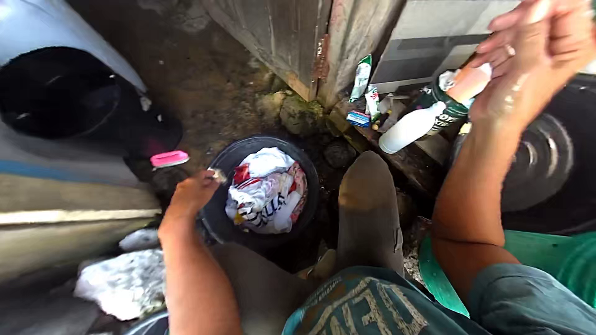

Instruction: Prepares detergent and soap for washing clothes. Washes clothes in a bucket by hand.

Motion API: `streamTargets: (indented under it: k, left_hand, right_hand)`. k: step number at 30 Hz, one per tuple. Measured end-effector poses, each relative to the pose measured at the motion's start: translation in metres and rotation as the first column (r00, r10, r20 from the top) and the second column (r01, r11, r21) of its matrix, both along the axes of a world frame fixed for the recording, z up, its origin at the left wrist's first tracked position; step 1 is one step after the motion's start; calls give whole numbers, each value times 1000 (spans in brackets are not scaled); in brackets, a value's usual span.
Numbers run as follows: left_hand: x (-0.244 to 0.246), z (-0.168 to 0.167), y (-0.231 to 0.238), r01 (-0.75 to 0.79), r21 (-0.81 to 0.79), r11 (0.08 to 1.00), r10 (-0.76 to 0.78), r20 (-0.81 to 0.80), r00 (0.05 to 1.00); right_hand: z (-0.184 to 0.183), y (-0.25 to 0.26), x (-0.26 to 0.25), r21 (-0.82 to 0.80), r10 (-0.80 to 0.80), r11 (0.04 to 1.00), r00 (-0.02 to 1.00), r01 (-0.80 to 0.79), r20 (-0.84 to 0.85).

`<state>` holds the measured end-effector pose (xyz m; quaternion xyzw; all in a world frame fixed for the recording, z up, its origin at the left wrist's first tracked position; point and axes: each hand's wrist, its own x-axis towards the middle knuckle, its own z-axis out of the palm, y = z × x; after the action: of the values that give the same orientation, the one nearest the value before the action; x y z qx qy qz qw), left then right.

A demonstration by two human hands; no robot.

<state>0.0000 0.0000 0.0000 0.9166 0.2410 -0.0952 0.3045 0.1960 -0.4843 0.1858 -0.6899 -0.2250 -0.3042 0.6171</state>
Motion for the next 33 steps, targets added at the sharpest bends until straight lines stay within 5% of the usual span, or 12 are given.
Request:
streamTargets:
  k: [6, 15, 18, 22, 25, 29, 33]
  left_hand:
    - [6, -6, -4, 19, -41, 999, -27, -215, 976]
    - [9, -13, -9, 28, -62, 998, -45, -298, 953]
    - [10, -15, -10, 33, -60, 998, -50, -305, 951]
    - [16, -10, -24, 64, -94, 994, -83, -220, 972]
    - [26, 13, -40, 128, -151, 980, -152, -154, 976]
    - [37, 47, -51, 210, -63, 976, -217, -137, 967]
    - [34, 69, -59, 254, -5, 967, -252, -149, 956]
  right_hand:
    - [-75, -62, 32, 88, -410, 895, 885, 436, -219]
    - [-130, -95, 21, 88, -563, 798, 789, 597, -247]
    - [-138, -91, 21, -39, -597, 798, 780, 601, -187]
    - [-149, -59, 29, -273, -433, 885, 883, 378, -179]
    - [-166, -29, 69, -440, -291, 892, 879, 106, -378]
    - [-208, 15, 143, -594, -297, 753, 659, -284, -691]
    - [-266, 44, 187, -708, -444, 590, 575, -388, -687]
